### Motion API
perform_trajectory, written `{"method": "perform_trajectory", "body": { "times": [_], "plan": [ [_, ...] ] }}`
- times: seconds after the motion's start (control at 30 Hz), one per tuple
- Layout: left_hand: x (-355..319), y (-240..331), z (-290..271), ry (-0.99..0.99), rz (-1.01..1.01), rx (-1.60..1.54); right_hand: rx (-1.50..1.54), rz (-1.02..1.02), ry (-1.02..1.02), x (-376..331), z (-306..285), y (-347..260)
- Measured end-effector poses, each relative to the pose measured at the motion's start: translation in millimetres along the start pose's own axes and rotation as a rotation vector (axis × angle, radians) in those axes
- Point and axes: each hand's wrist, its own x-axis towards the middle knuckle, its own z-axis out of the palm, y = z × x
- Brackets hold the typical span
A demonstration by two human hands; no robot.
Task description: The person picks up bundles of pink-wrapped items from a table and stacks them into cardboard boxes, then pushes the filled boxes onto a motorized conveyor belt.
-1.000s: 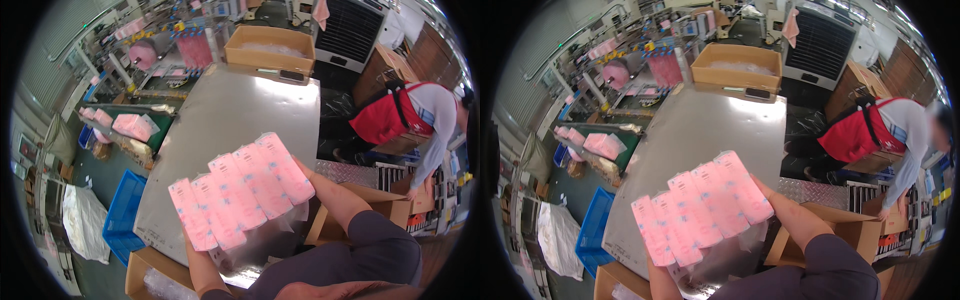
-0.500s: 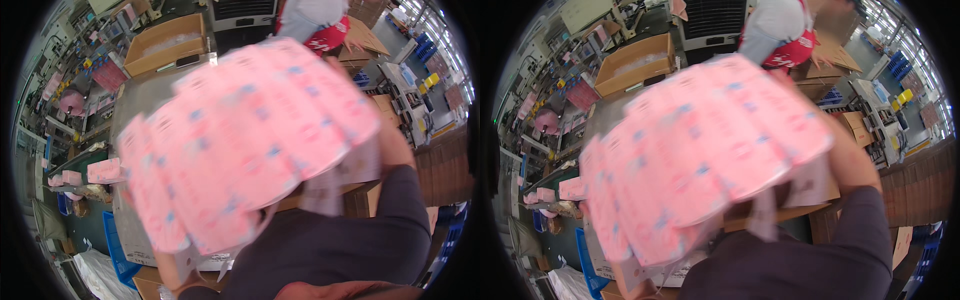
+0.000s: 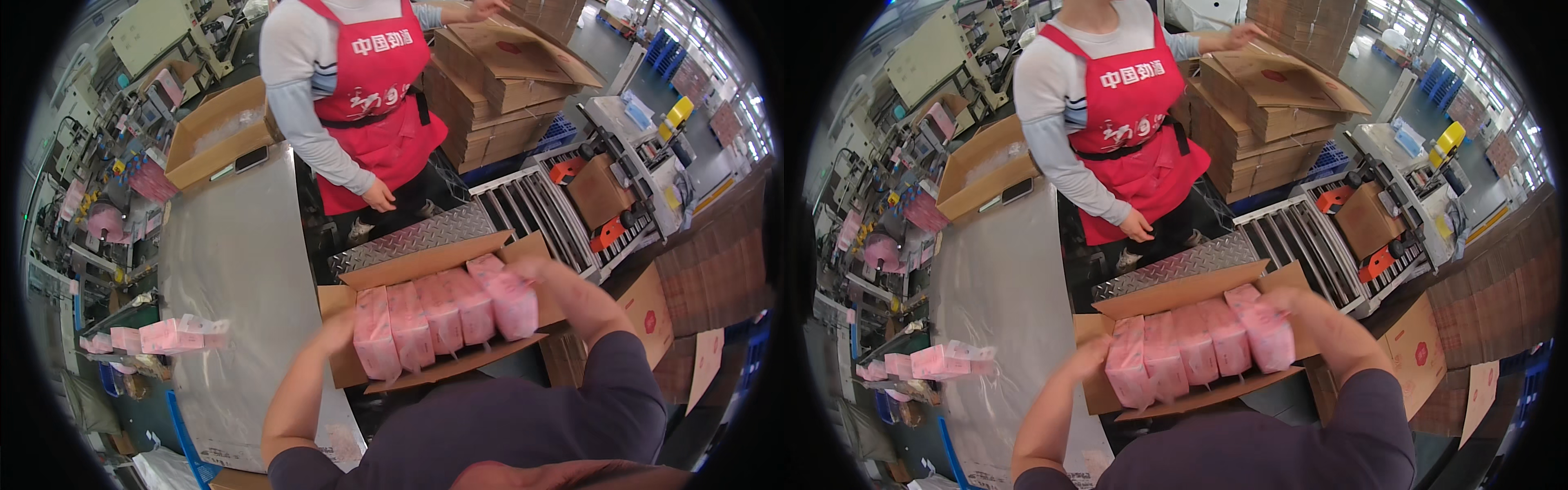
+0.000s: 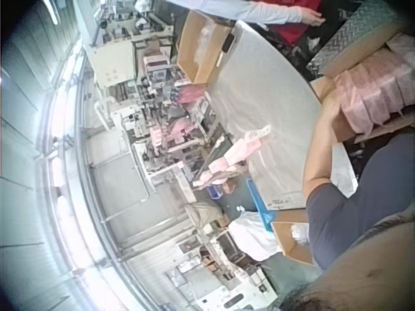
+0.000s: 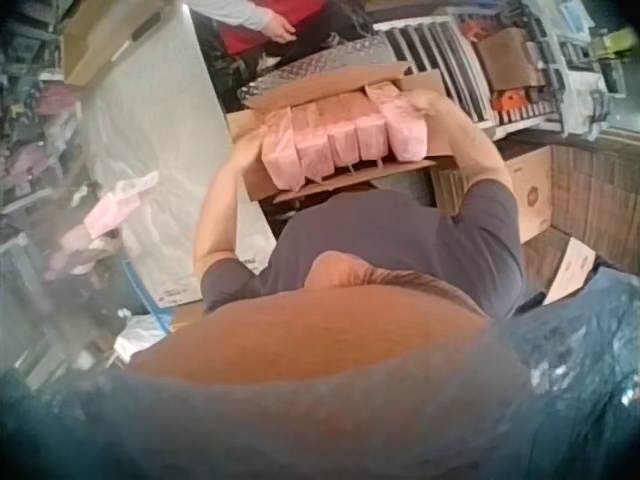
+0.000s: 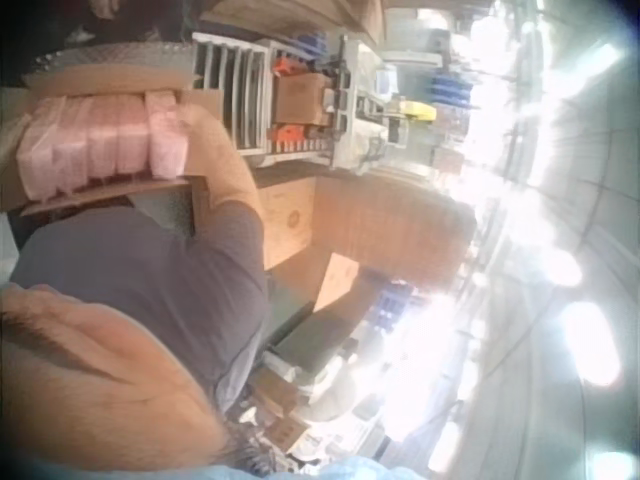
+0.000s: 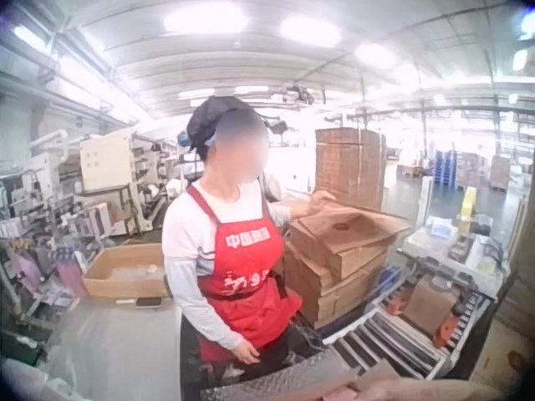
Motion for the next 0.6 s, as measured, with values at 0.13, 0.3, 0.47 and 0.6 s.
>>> {"method": "perform_trajectory", "body": {
  "times": [0.13, 0.3, 0.47, 0.6],
  "plan": [
    [32, -15, 73, -0.17, -0.125, 0.989, -0.959, -0.07, 0.351, 108, 79, 62],
    [52, -51, 126, -0.203, -0.086, 1.109, -1.27, -0.416, 0.136, 79, 103, 64],
    [59, -75, 159, -0.237, -0.263, 1.113, -1.424, -0.526, 0.077, 81, 137, 81],
    [56, -64, 140, -0.182, -0.188, 0.706, -1.382, -0.544, 0.121, 97, 141, 86]
  ]
}}
